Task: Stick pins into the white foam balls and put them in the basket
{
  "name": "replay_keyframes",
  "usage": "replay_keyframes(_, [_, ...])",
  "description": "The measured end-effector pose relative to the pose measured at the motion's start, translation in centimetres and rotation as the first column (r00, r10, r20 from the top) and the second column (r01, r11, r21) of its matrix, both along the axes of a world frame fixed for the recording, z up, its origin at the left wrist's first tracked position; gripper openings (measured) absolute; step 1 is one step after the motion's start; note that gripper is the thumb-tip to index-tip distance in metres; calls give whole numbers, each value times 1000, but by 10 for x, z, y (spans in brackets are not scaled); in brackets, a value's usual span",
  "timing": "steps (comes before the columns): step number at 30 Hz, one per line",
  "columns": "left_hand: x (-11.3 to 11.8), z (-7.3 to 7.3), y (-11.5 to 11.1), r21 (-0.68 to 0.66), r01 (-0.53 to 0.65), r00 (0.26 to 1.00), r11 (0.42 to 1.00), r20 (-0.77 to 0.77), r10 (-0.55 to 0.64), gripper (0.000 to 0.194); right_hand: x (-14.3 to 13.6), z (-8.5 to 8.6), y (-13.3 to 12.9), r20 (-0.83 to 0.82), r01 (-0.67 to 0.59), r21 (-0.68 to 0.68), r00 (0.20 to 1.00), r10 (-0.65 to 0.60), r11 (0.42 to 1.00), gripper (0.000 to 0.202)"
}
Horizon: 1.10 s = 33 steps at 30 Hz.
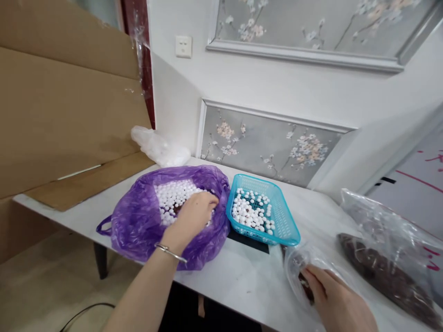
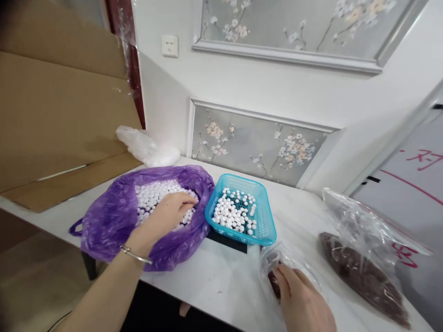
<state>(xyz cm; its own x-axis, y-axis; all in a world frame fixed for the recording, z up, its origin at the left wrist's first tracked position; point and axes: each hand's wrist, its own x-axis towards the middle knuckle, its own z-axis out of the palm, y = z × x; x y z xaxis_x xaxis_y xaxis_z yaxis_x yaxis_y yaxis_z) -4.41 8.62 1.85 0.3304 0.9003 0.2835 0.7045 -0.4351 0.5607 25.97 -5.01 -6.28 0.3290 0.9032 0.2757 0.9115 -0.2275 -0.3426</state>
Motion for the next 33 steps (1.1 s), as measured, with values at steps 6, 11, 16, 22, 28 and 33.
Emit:
replay_keyframes(6, [-45,-21,14,-113,-70,961,991,-275,36,31,-15,1,0,-128,27,173,992,-5,985,31])
replay_keyframes(11, [-42,-29,17,-99,-53,932,994,-362,13,21,-11,19,-5,-313,92,253,950,-8,963,31])
replay_keyframes(16, [-40,-18,28,16,-58,949,998,-310,61,27,-10,24,-8,-360,153,267,932,-49,951,28])
replay_keyframes(22, [-39,-7,23,97,-165,974,981,-141,178,31,-10,19,-7,-429,170,273,903,-38,947,25])
replay_keyframes(28, [-42,-4,12,59,-264,957,963,138,254,16,-11,20,-9,-527,216,312,850,-20,925,23])
replay_keyframes(33, [-34,-7,-5,-149,-194,832,970,498,243,29,-17,23,-15,-695,210,345,712,98,915,25])
